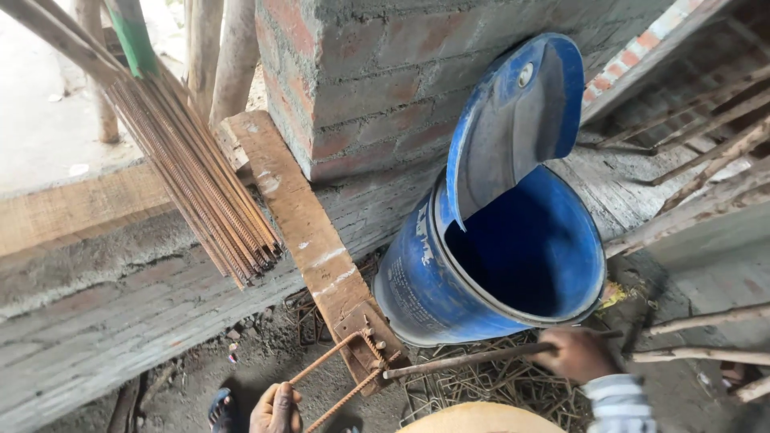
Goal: The person uses a manual bending jig mounted on a wooden board to bend metal rods into rectangular stirrups. They insert a rod into the jig, pull a metal lever to create right-angle bends, and place the finished pieces onto a pile.
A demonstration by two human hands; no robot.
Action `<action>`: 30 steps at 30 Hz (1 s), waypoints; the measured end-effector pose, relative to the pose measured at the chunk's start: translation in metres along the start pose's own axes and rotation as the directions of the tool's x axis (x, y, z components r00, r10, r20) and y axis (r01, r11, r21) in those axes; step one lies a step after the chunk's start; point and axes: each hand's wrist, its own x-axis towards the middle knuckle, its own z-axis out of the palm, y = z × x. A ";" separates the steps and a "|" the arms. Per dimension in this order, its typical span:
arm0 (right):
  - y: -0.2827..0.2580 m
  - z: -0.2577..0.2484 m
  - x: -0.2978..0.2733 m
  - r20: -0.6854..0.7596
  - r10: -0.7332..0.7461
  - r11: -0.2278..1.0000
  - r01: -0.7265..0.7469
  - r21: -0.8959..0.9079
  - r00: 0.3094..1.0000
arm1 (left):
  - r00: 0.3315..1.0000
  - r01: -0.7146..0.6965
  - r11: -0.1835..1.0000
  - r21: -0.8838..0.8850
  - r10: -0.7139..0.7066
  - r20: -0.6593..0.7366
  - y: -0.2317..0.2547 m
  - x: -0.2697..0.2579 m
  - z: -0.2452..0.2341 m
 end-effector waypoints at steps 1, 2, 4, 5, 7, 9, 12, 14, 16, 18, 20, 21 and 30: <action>0.035 0.012 0.003 -0.008 0.011 1.000 -0.011 0.010 1.000 | 1.000 -0.004 1.000 0.010 0.003 0.013 -0.002 0.005 -0.004; 0.071 0.023 0.005 -0.034 0.088 0.996 -0.087 0.030 0.996 | 0.999 -0.006 1.000 -0.023 0.006 0.036 -0.006 0.009 -0.007; 0.113 0.046 0.010 -0.065 0.177 0.983 -0.174 0.058 0.982 | 0.997 -0.007 0.999 -0.051 0.011 0.072 -0.005 0.020 -0.011; 0.119 0.057 0.014 -0.177 0.174 0.984 -0.166 0.057 0.969 | 0.988 0.090 0.996 0.005 -0.090 0.126 -0.001 0.026 -0.013; 0.126 0.092 0.009 -0.301 0.202 0.979 -0.188 0.073 0.932 | 0.961 0.175 0.980 0.091 -0.190 0.199 0.019 0.042 -0.013; 0.128 0.137 -0.027 -0.433 0.353 0.931 -0.356 0.076 0.830 | 0.865 0.220 0.973 0.066 -0.226 0.448 0.036 0.035 -0.011; 0.131 0.234 -0.116 -0.023 0.776 0.564 -0.677 0.473 0.630 | 0.761 0.402 0.915 0.030 -0.352 0.545 0.121 0.005 0.023; 0.022 0.234 -0.198 -0.067 0.872 0.478 -0.811 0.338 0.486 | 0.740 0.325 0.936 0.134 -0.340 0.581 0.140 0.001 0.026; -0.064 0.243 -0.264 -0.132 0.934 0.353 -0.917 0.186 0.333 | 0.710 0.242 0.947 0.211 -0.321 0.627 0.142 -0.002 0.030; -0.139 0.277 -0.312 -0.125 0.969 0.237 -0.952 0.196 0.215 | 0.717 0.169 0.964 0.207 -0.264 0.645 0.136 0.004 0.027; -0.210 0.329 -0.343 -0.121 0.988 0.124 -0.965 0.230 0.099 | 0.681 0.202 0.960 0.192 -0.279 0.677 0.134 0.012 0.032; -0.243 0.352 -0.355 -0.132 0.990 0.074 -0.968 0.238 0.043 | 0.688 0.242 0.959 0.147 -0.277 0.671 0.130 0.014 0.037; -0.484 0.290 -0.347 0.131 0.985 -0.149 -0.946 0.289 -0.115 | 0.570 0.214 0.957 0.198 -0.287 0.770 0.137 0.027 0.035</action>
